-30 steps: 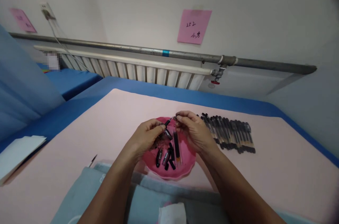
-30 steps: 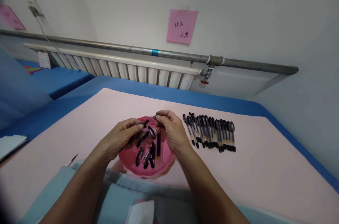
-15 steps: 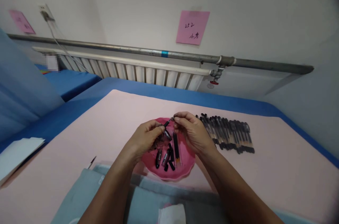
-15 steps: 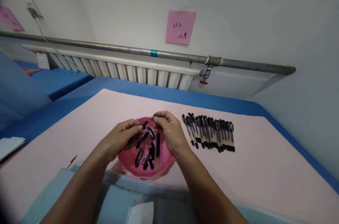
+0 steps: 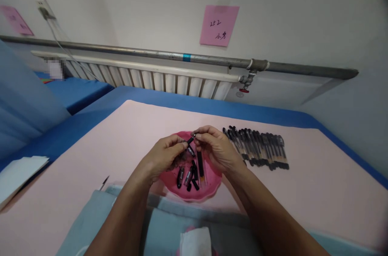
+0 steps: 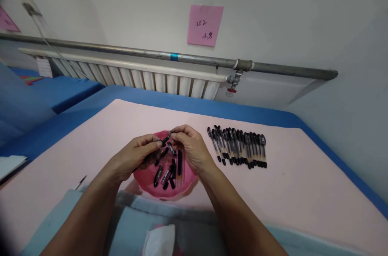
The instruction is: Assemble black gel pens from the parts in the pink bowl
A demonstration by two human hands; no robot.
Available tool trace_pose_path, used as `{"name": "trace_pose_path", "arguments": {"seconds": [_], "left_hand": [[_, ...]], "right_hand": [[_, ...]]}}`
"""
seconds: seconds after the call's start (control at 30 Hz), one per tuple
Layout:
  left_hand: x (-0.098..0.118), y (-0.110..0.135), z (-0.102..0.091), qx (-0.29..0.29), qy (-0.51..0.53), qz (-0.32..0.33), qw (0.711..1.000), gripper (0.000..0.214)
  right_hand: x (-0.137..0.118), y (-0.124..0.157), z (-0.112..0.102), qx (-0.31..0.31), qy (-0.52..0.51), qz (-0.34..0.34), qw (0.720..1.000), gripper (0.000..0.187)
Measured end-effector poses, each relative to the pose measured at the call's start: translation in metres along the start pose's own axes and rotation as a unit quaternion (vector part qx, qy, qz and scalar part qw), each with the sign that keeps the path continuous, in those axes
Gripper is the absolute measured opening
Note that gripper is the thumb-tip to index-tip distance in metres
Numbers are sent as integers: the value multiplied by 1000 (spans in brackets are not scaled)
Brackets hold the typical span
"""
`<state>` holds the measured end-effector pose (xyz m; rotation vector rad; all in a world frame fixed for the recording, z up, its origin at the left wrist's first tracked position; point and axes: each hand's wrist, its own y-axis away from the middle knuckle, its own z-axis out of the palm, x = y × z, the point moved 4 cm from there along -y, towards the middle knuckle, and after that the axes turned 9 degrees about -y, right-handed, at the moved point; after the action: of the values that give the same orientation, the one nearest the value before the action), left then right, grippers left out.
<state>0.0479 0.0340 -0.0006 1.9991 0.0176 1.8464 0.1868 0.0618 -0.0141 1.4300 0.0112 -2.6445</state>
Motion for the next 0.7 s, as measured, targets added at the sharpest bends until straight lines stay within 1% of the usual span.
{"name": "trace_pose_path", "arguments": {"seconds": [0.17,0.37,0.5,0.57,0.7], "left_hand": [[-3,0,-2,-45,32,17,998,20],[-4,1,-3,-63,64,7,996,22],[-5,-1,-3,-59,51,14,997,24],[-6,-2,-2,-53,43,16,998,24],[-4,-1,1,-57,43,29,997,20]], "right_hand": [[-4,1,3,-21,-8,-5,1000,16],[-12,3,5,-50,51,-65,995,18],[-13,3,4,-53,80,-79,992,19],[-11,3,4,-48,74,-63,994,20],[-7,4,8,-42,10,15,999,23]]}}
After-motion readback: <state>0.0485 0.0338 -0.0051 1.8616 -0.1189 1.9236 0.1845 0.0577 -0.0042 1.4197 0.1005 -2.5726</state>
